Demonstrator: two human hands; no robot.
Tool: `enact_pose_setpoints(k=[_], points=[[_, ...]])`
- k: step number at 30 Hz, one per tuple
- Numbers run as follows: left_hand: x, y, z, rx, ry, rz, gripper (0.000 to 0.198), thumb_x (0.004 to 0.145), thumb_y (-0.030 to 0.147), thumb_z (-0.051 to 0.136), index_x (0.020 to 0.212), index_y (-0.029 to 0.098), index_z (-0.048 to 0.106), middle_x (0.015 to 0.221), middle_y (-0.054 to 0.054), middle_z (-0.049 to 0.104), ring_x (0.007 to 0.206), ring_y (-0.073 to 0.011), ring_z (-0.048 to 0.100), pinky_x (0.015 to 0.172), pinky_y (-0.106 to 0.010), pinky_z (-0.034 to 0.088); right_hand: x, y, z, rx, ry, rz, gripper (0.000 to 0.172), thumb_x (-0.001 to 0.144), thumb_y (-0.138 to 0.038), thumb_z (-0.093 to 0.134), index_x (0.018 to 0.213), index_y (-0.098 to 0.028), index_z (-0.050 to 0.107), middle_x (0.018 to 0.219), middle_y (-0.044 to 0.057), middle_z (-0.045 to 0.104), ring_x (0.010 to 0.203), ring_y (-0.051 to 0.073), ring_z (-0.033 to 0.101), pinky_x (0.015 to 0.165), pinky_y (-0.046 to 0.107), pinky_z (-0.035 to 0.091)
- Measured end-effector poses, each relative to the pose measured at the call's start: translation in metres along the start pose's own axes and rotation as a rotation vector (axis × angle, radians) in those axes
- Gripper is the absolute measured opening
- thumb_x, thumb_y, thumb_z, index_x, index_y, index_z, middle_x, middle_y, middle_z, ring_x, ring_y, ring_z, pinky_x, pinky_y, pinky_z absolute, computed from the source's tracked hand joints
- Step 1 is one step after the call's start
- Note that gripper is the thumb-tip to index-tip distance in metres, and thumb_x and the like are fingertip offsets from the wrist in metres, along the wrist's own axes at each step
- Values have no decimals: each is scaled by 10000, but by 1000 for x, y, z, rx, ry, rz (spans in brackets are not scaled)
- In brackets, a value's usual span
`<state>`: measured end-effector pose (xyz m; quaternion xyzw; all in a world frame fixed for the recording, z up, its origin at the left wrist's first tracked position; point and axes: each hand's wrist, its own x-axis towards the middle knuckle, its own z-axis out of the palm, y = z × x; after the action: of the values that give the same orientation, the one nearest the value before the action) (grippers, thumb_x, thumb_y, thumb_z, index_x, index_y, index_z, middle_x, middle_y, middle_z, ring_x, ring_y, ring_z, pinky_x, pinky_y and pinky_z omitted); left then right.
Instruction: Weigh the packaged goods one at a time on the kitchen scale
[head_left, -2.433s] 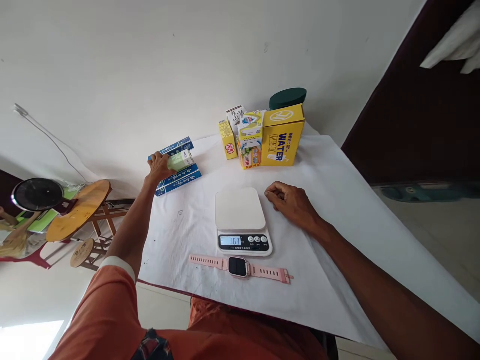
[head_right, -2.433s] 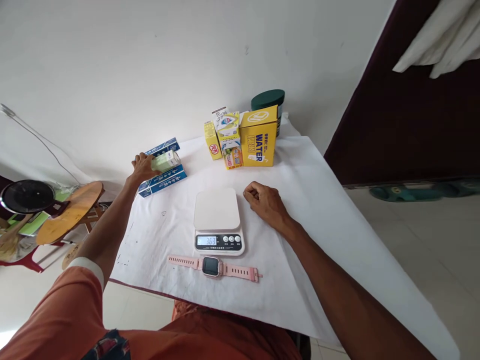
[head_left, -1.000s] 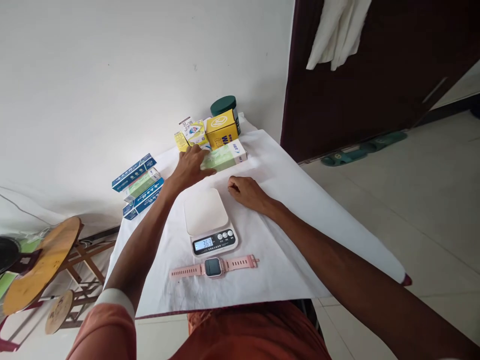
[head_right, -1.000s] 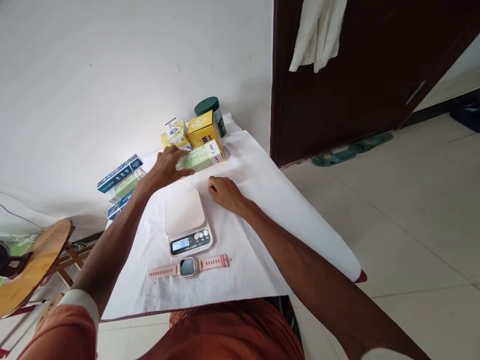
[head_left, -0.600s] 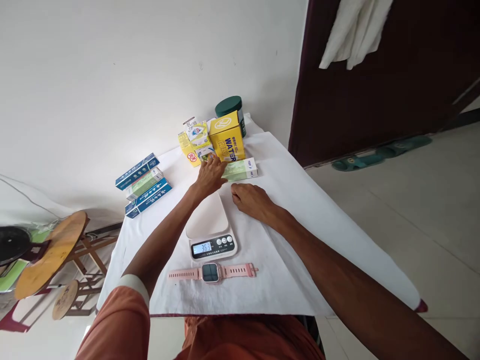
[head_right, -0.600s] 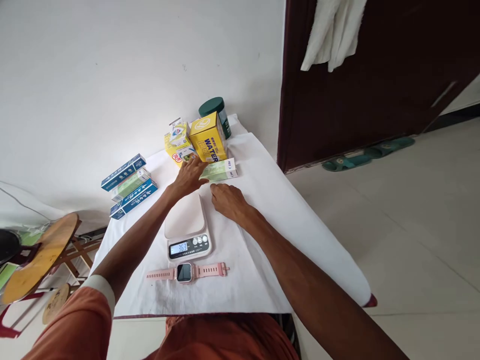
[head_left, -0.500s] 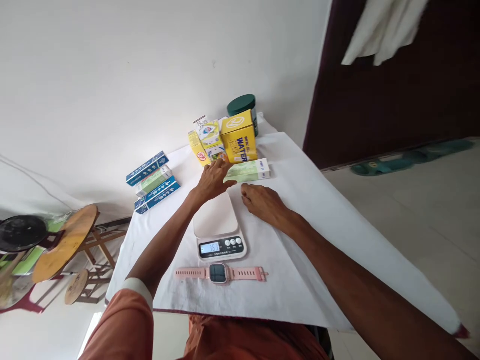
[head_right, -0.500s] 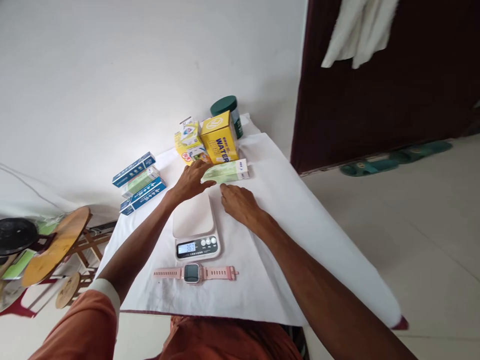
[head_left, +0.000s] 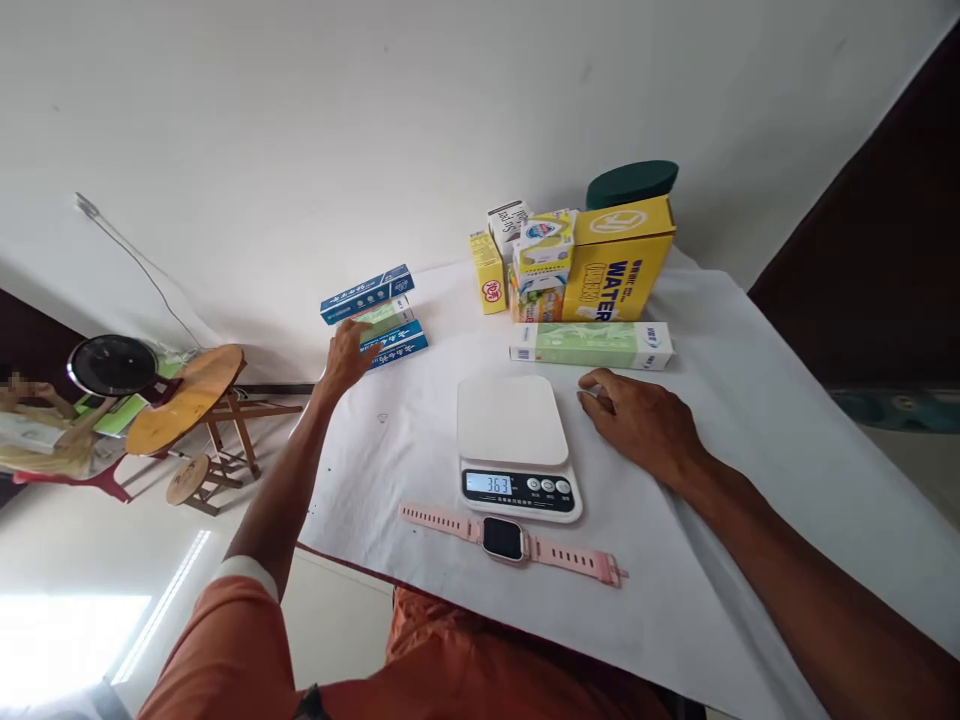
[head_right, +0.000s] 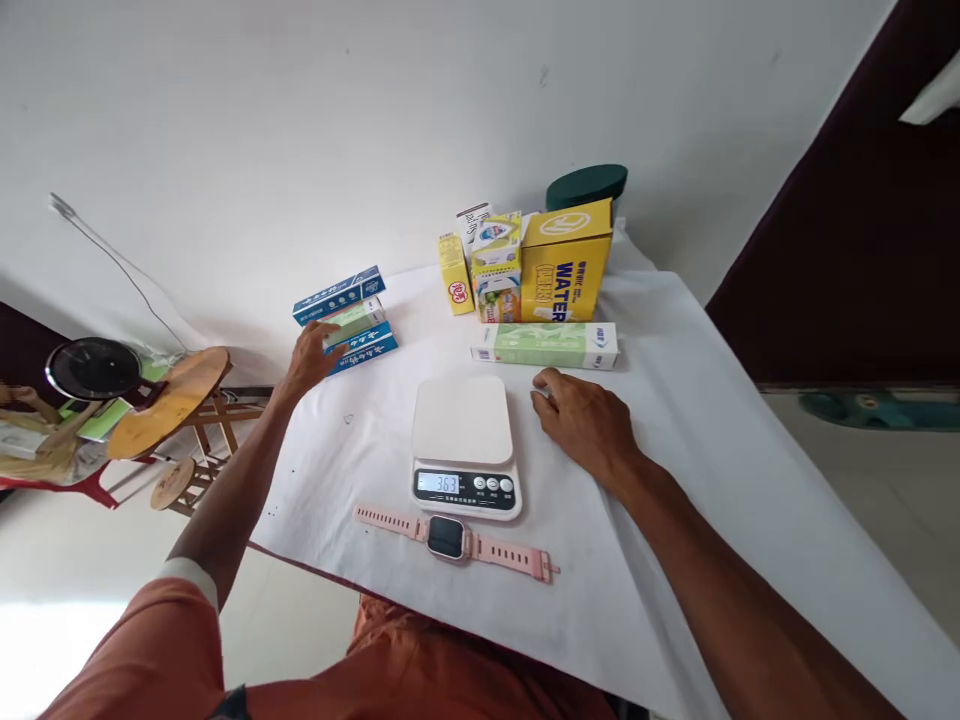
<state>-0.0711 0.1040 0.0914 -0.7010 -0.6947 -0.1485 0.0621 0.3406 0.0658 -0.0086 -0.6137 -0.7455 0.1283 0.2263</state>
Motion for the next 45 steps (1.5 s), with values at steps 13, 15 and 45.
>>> enact_pose_setpoints(k=[13,15,45], points=[[117,-47,4,227,-155,-197,734,892,551,621,1506,181,468,1562,-264,471,1456,-458,404,1164,-598,316,-1,6,6,21,7,8,256,948,-349,500,1066,-231,695,846,93,748,801,297,703,684,373,449],[121,-45,2,231,-151,-198,713,881,571,635,1466,186,502,1538,-269,482,1445,-471,402,1156,-618,314,0,8,7,20,22,-2,269,955,-352,493,1071,-226,701,844,87,752,787,283,701,668,359,442],[-78,111,-7,-175,-303,517,513,953,451,735,1377,239,540,1256,-114,605,1181,-317,571,1038,-510,477,5,11,-12,286,54,31,259,953,-293,496,935,-180,729,834,70,750,786,221,676,741,312,436]])
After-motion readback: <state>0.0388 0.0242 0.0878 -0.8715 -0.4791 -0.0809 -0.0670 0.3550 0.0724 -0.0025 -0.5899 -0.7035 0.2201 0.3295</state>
